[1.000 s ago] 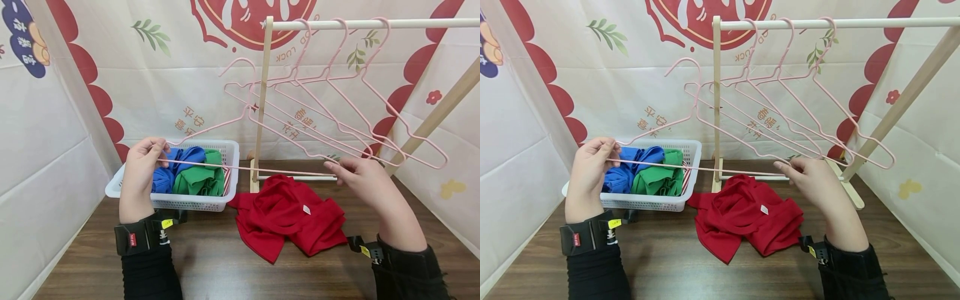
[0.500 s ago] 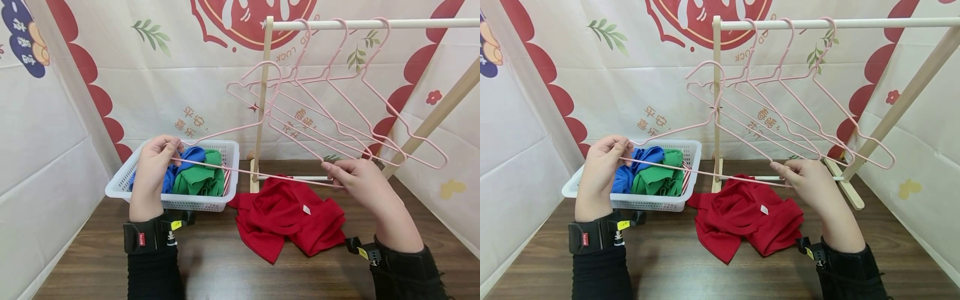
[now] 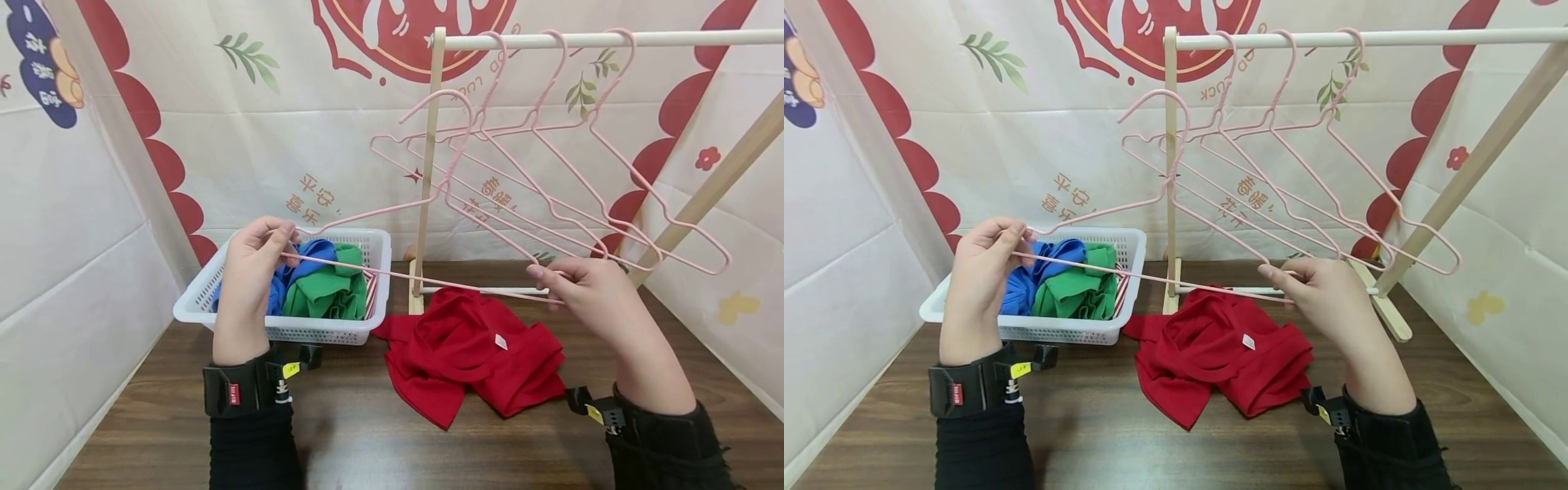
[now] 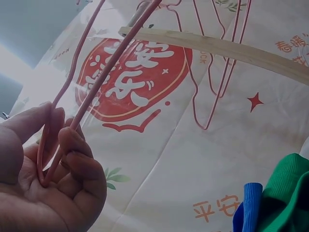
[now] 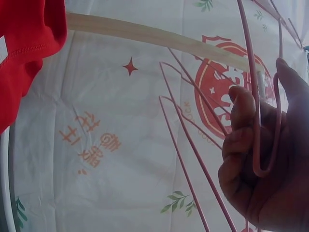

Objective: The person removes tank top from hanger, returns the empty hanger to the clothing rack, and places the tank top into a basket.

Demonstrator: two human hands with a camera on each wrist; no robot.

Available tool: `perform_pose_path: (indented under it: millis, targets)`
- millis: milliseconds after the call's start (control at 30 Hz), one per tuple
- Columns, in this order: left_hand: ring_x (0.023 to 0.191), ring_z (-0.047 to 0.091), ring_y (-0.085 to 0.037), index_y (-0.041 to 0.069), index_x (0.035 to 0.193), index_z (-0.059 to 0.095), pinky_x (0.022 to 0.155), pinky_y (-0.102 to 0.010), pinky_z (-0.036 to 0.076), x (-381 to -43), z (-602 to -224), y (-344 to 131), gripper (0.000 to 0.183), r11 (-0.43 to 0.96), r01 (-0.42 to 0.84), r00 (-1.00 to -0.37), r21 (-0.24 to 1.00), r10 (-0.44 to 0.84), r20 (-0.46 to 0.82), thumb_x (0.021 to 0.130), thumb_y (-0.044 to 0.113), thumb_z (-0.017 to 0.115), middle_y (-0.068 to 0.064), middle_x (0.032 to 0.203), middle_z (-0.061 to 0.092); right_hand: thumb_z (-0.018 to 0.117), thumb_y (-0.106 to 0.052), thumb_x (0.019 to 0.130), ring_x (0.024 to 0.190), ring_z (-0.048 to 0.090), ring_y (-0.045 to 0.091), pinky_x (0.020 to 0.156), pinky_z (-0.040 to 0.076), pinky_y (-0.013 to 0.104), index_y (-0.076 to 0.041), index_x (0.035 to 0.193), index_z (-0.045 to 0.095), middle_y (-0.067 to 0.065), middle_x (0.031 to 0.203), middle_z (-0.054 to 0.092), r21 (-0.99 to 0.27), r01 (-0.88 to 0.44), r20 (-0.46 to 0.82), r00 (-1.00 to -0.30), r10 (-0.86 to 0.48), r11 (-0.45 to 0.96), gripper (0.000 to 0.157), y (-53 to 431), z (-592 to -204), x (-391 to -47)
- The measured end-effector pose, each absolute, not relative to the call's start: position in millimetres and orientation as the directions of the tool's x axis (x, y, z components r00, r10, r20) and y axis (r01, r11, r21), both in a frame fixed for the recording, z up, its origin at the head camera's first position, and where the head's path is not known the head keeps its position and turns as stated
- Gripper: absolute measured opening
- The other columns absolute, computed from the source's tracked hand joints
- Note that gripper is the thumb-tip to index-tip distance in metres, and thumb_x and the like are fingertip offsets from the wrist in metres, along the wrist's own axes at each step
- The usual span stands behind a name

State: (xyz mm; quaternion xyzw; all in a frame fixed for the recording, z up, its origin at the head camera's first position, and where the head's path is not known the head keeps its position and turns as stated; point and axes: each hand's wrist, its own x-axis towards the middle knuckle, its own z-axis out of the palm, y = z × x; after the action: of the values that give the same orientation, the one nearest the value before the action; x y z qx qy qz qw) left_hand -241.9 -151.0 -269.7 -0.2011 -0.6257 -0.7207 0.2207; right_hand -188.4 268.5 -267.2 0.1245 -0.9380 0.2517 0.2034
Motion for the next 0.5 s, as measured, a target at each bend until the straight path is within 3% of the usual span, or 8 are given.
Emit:
perform_pose_path:
  millis: [200,333,500]
  targets:
    - [0.071,0.06,-0.017,0.007,0.098,0.063,0.069,-0.024,0.054,-241.7,-268.8,-148.6,0.014,-0.138,0.54,-0.841,0.83,-0.082,0.534,0.1,0.019,0.056,-0.006,0.09,0.062,0.063,-0.023,0.096,0.05,0.038,0.016,0.046,0.031,0.031,-0.018,0.065,0.059,-0.002,0.056,0.047,-0.431,-0.451,0.489,-0.845,-0.218,0.782,0.032,263.2,-267.8,-188.2]
    - [0.073,0.061,-0.017,0.008,0.099,0.061,0.071,-0.025,0.053,-240.8,-268.1,-148.1,0.016,-0.154,0.53,-0.848,0.834,-0.068,0.526,0.102,0.02,0.052,-0.007,0.092,0.061,0.065,-0.016,0.095,0.052,0.041,0.014,0.049,0.033,0.028,-0.019,0.07,0.061,-0.005,0.058,0.049,-0.408,-0.514,0.545,-0.8,-0.25,0.755,0.026,260.1,-268.8,-186.9]
    - [0.072,0.062,-0.018,0.009,0.097,0.063,0.071,-0.025,0.053,-240.1,-267.4,-147.6,0.018,-0.18,0.545,-0.838,0.819,-0.07,0.542,0.102,0.022,0.052,-0.008,0.092,0.062,0.068,-0.003,0.09,0.059,0.046,0.008,0.055,0.035,0.022,-0.017,0.081,0.068,-0.007,0.062,0.054,-0.347,-0.584,0.678,-0.697,-0.234,0.734,0.016,258.9,-269.7,-185.6]
